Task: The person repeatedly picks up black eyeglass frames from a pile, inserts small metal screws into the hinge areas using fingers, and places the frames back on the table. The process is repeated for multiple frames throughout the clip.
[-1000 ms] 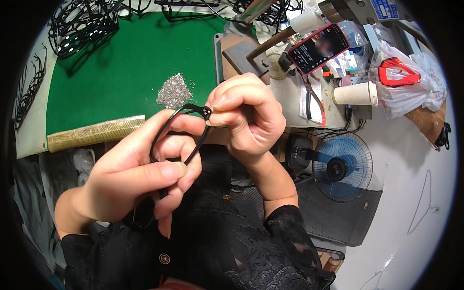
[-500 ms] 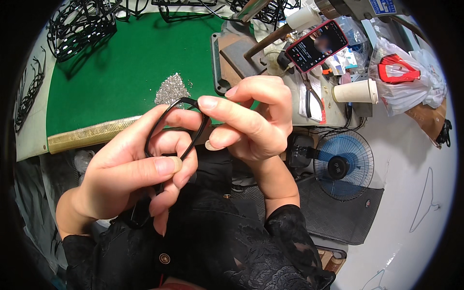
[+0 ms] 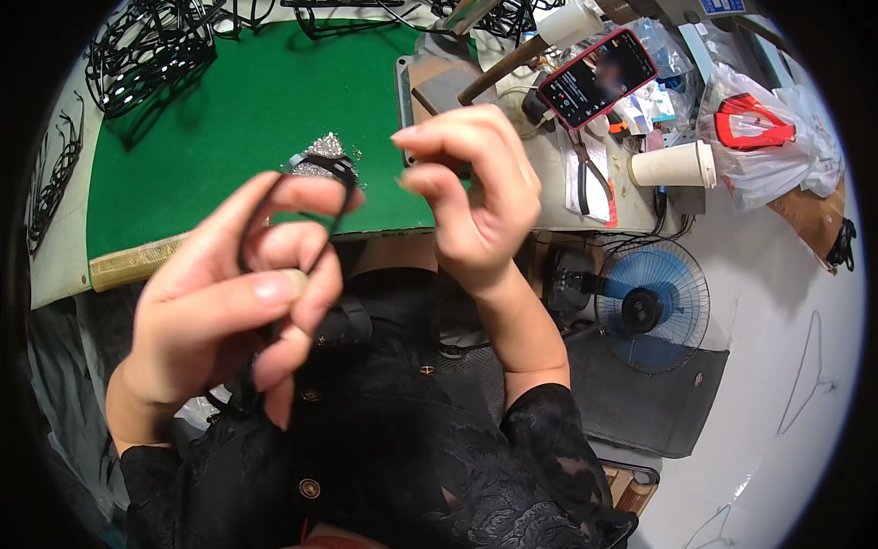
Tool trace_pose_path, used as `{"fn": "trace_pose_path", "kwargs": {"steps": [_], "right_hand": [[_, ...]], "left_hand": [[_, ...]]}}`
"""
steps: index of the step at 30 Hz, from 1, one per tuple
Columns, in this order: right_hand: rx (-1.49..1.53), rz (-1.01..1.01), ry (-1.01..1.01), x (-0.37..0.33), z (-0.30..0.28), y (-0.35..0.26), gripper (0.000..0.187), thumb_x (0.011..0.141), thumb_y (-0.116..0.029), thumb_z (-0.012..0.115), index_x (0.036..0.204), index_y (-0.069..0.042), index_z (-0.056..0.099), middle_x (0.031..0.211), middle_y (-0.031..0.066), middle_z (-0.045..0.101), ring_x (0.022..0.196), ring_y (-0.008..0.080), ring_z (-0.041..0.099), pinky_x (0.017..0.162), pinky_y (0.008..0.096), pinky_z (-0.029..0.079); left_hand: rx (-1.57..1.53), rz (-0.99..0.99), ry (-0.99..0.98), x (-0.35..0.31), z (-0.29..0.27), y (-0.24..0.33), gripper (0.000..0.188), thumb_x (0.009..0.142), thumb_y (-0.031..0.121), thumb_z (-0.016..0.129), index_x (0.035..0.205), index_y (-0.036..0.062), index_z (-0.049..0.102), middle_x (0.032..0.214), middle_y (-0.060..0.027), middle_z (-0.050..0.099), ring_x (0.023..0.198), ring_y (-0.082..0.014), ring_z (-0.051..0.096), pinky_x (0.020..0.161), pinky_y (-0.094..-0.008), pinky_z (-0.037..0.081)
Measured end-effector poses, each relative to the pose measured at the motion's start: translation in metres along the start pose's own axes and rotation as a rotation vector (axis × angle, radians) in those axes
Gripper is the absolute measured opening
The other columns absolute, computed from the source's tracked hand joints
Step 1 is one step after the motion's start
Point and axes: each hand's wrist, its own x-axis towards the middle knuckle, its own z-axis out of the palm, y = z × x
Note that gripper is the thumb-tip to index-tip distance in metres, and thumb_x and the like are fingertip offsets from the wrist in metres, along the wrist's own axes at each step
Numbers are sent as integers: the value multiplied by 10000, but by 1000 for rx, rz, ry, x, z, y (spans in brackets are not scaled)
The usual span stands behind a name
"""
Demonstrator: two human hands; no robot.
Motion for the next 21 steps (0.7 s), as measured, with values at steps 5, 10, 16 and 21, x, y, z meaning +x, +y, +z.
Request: {"fn": "trace_pose_path", "kwargs": {"steps": [5, 10, 16, 21], "right_hand": [[-29, 327, -306, -29, 13, 29, 51, 775, 32, 656, 805, 12, 619, 754, 79, 600, 638, 166, 581, 571, 260, 453], [-116, 286, -370, -44, 25, 29, 77, 751, -6, 684, 808, -25, 636, 756, 76, 577, 662, 230, 569, 611, 320, 470], [-272, -20, -460, -36, 40, 26, 176, 669, -91, 752, 775, -74, 613, 817, 40, 525, 793, 243, 512, 659, 343, 448], [-273, -29, -486, -34, 56, 20, 175, 685, -97, 736, 805, -80, 611, 846, 42, 525, 840, 253, 493, 729, 357, 423]], "left_hand": [[169, 204, 238, -11, -2, 9, 588, 813, 139, 523, 1310, -116, 339, 727, -98, 493, 364, -84, 388, 298, -201, 355], [183, 284, 239, -13, -10, 10, 586, 831, 127, 491, 1307, -159, 305, 721, -95, 476, 342, -81, 406, 257, -200, 394], [187, 299, 241, -15, -12, 10, 587, 842, 130, 482, 1314, -162, 292, 724, -98, 473, 334, -82, 398, 256, -198, 387], [177, 317, 225, -18, -17, 10, 591, 842, 126, 484, 1318, -163, 287, 728, -101, 473, 331, -82, 389, 254, -195, 367]]}}
